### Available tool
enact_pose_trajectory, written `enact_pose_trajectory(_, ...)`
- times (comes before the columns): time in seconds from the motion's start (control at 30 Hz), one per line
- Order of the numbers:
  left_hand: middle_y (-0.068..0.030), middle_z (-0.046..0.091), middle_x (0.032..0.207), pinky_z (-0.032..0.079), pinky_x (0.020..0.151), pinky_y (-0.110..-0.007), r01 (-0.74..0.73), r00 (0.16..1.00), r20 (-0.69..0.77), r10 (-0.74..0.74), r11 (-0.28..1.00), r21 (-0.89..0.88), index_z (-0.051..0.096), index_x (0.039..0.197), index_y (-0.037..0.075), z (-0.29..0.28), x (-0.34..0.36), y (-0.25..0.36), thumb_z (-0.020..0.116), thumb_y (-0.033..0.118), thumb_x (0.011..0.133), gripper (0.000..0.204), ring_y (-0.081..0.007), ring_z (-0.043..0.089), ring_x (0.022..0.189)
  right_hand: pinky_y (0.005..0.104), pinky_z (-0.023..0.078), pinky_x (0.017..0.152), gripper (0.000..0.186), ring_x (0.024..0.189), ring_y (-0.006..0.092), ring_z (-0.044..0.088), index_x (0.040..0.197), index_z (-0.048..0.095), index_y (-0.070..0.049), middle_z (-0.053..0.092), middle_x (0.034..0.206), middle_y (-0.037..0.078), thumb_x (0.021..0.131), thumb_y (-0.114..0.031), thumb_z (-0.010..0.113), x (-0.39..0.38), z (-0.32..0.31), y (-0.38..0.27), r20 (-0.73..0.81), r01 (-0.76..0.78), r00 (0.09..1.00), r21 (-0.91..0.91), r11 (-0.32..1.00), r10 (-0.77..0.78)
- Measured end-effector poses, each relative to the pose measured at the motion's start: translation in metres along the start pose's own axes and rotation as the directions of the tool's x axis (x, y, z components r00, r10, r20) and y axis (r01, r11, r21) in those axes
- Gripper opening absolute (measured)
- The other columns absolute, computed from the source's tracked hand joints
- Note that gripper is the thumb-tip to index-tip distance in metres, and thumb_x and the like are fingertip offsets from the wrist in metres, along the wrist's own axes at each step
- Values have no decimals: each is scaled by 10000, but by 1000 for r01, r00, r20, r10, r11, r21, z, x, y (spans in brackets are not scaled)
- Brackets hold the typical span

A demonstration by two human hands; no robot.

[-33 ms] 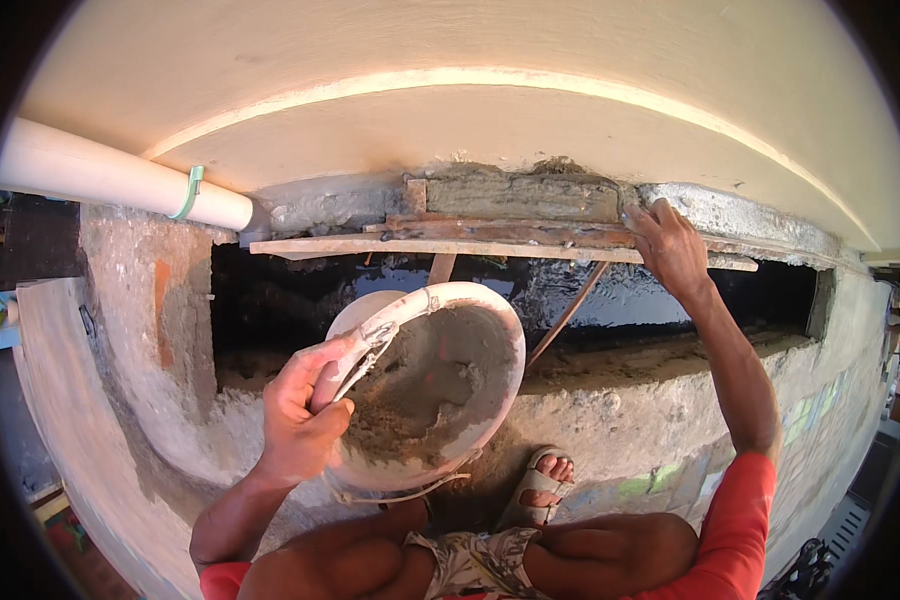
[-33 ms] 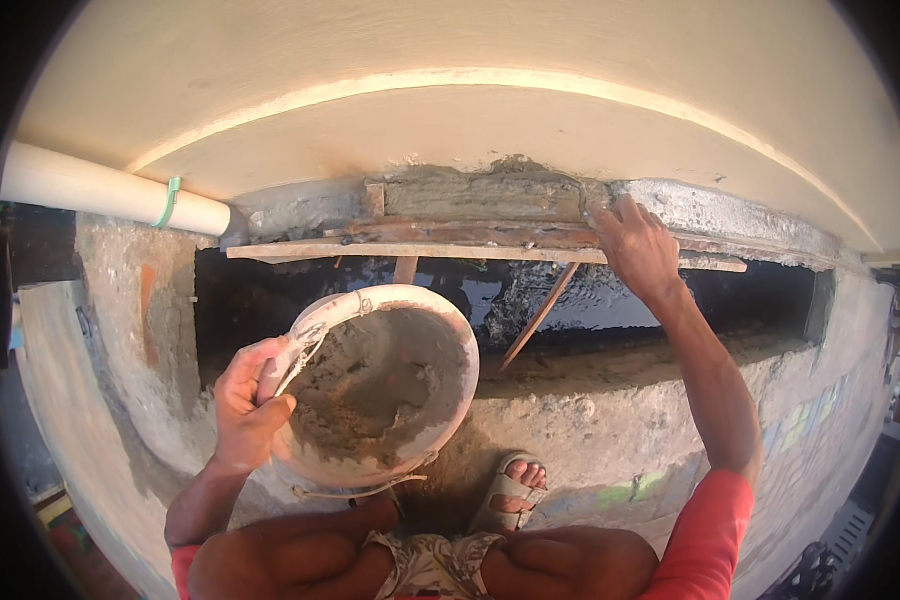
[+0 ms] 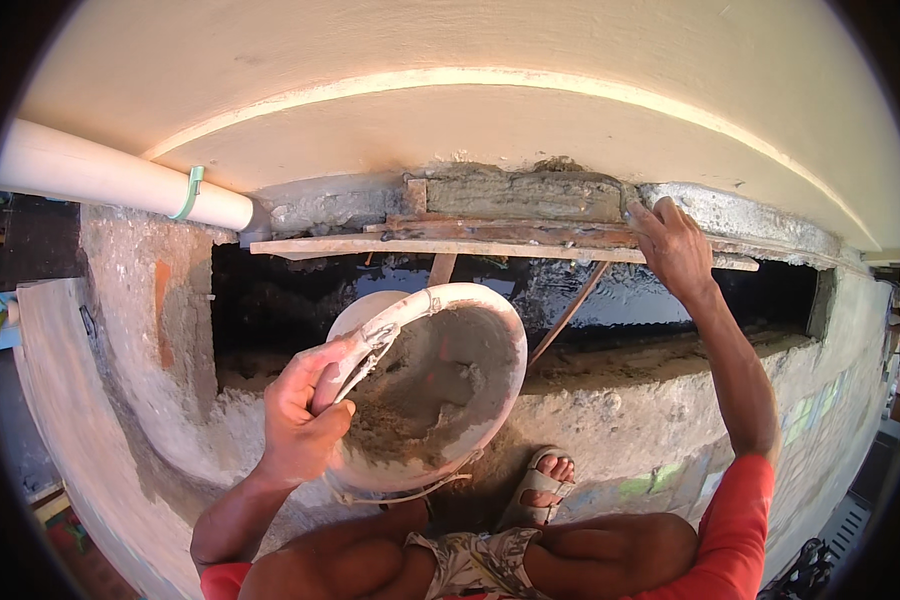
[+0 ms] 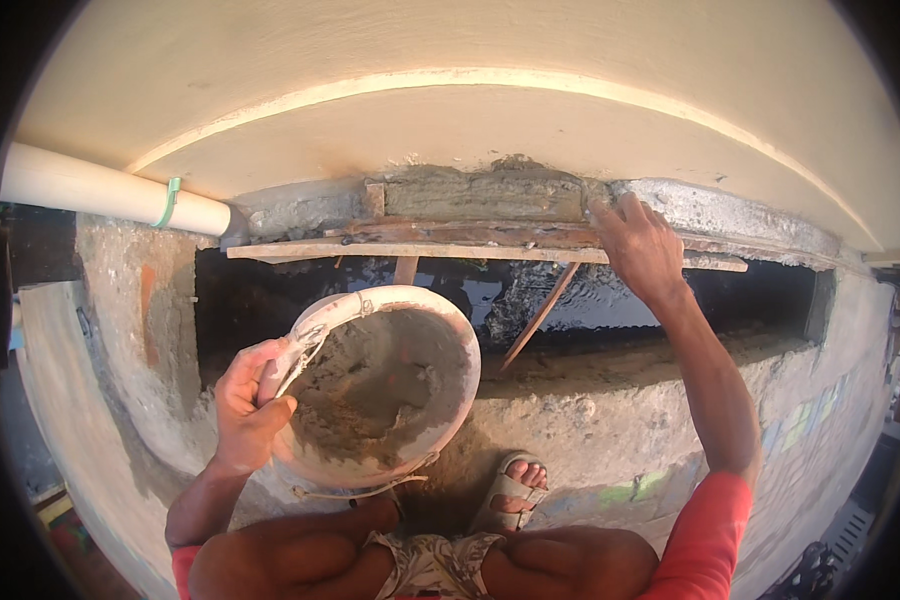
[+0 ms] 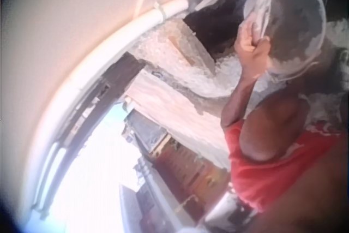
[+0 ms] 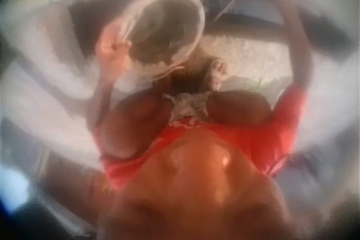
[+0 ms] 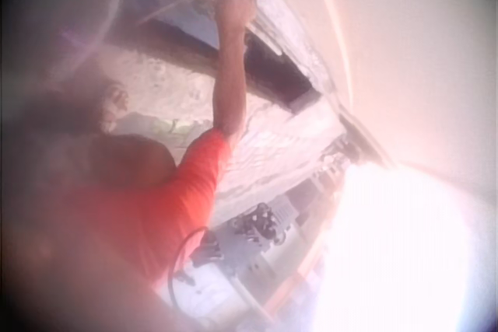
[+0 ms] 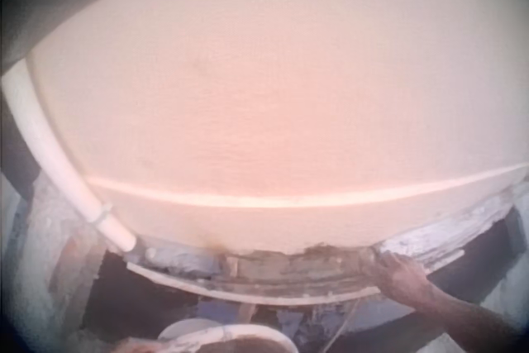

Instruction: The person scoops cement from a bucket with a trowel and applies it to a horizontal surface above a window opening, smoothing it repeatedly. The person then walks to a pile of cement on the ground and refills the bucket.

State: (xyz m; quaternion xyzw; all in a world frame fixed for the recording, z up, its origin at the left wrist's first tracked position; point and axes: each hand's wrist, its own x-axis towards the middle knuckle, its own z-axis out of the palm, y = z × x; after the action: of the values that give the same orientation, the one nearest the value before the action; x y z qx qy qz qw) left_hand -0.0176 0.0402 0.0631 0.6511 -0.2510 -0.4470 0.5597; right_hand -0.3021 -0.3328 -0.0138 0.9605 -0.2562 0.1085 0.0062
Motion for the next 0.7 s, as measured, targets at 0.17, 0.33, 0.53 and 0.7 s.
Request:
enact_pose_trajectory(0.17,-127,553,1302,393,1030,-286,32,999,4,-32,999,-22,505,1290,-11,1,0,3,489,-202,708,613,-175,522,1244,431,550,653,353,791,296,638,1171,638,-139,533,886,96,823,-100,684,3,5,-3,33,16,999,34,999,-18)
enact_pose_trajectory(0.33,-127,558,1295,393,1031,-286,18,1000,-8,-19,1000,-16,507,1291,-13,1,-1,1,497,-188,710,607,-170,527,1229,427,548,663,385,798,310,642,1198,633,-130,538,922,97,819,-109,700,-1,-3,-14,95,-54,994,114,992,43)
enact_pose_trajectory(0.53,-126,550,1305,388,1039,-291,-11,1000,1,11,1000,17,498,1297,-13,1,-2,3,484,-193,711,613,-177,521,1238,430,551,663,355,782,305,646,1179,655,-117,549,936,102,827,-107,700,-1,-12,-21,108,-101,990,132,986,87)
enact_pose_trajectory(0.7,-114,545,1303,388,1039,-291,-16,1000,10,16,1000,-9,499,1295,-8,2,3,3,484,-200,701,624,-179,516,1249,431,547,655,392,776,307,647,1206,642,-115,548,940,105,820,-89,703,-4,-4,-4,148,-52,988,3,999,51)
